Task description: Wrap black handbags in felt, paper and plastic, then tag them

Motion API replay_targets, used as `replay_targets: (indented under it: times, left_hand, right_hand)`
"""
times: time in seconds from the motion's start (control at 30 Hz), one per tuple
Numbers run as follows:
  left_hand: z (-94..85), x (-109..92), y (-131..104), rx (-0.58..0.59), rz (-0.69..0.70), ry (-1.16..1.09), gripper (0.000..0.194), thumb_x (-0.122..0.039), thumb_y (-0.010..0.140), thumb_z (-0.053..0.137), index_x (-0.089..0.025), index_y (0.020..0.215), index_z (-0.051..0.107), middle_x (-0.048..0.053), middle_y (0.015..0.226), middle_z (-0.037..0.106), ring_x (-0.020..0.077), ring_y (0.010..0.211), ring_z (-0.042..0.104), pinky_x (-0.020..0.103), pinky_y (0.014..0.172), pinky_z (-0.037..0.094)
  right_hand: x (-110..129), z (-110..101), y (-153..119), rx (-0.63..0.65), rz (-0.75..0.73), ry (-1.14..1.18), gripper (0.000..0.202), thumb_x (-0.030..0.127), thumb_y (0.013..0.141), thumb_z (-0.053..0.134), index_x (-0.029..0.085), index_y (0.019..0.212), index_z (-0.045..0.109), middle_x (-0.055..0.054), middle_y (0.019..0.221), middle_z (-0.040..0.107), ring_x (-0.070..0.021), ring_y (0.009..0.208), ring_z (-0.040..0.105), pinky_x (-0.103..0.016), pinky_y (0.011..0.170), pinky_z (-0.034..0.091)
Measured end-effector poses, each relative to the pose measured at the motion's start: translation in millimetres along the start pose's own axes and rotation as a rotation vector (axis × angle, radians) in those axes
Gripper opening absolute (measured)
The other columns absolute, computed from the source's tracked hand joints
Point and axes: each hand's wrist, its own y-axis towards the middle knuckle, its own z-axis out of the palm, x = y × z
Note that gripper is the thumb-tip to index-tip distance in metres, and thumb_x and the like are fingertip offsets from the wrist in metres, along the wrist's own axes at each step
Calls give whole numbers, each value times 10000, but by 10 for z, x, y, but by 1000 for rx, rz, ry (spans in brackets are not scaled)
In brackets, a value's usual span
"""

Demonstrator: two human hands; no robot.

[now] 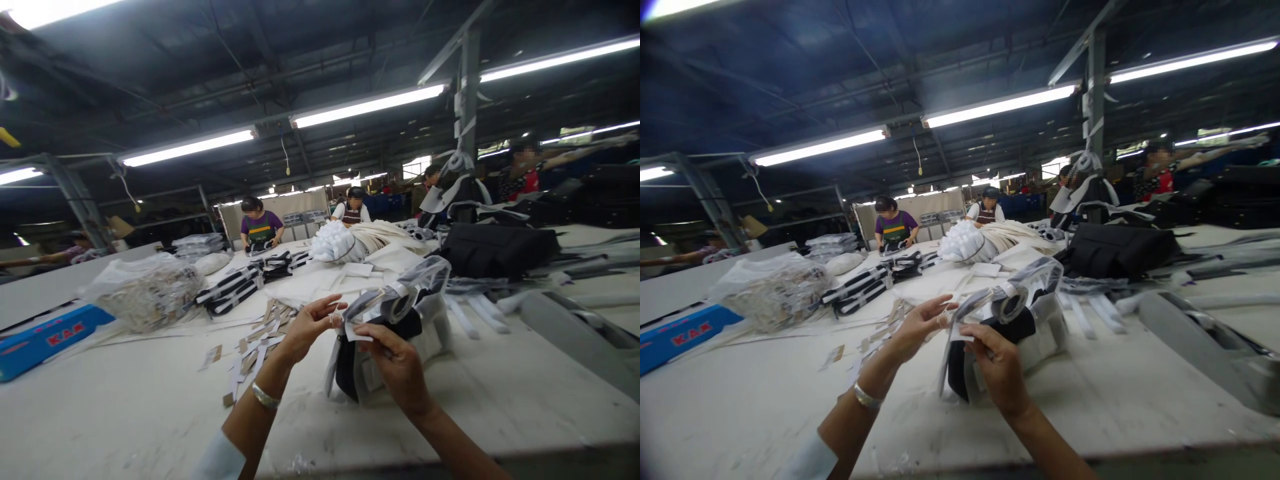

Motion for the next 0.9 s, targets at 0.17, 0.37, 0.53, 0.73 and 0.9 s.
replay_targets:
  times: [0.17, 0.37, 0.53, 0.73, 0.9]
  left_hand:
    - [-57, -1, -72, -38, 38, 9, 614, -364, 745, 836, -191, 1295, 625, 159, 1213, 701, 291, 1156, 632, 414, 1022, 441]
    - [49, -130, -98, -48, 86, 3, 621, -391, 792, 794, -194, 1343, 586, 144, 1203, 708, 281, 1143, 643, 417, 1046, 425]
    - [124, -214, -149, -26, 134, -14, 670, -397, 794, 792, -205, 1385, 541, 149, 1219, 700, 293, 1159, 637, 415, 1035, 443]
    - [273, -373, -178, -69, 208, 257, 693, -319, 795, 783, -228, 1421, 499, 109, 1159, 728, 259, 1001, 698, 364, 893, 532]
    - [312, -420, -216, -134, 369, 637, 550, -253, 856, 701, -294, 1383, 552, 52, 1129, 735, 230, 1026, 679, 353, 979, 478]
  right_hand:
    - [17, 73, 115, -47, -30, -160, 197, 303, 942, 608, 230, 1096, 706, -28, 968, 747, -129, 651, 653, -232, 669, 542]
    - [203, 126, 374, 40, 50, -441, 409, 279, 938, 591, 271, 1347, 570, -14, 966, 768, -193, 798, 720, -268, 709, 533]
    - [330, 133, 497, 114, 12, -657, 537, 278, 929, 606, 309, 1447, 469, -5, 906, 779, -235, 831, 740, -285, 692, 523]
    - [374, 157, 562, 187, -3, -839, 668, 239, 891, 624, 292, 1513, 383, -32, 879, 779, -273, 767, 738, -330, 654, 525]
    - [364, 128, 569, 182, 38, -707, 706, 180, 867, 607, 287, 1522, 369, -44, 883, 776, -258, 784, 733, -333, 711, 539]
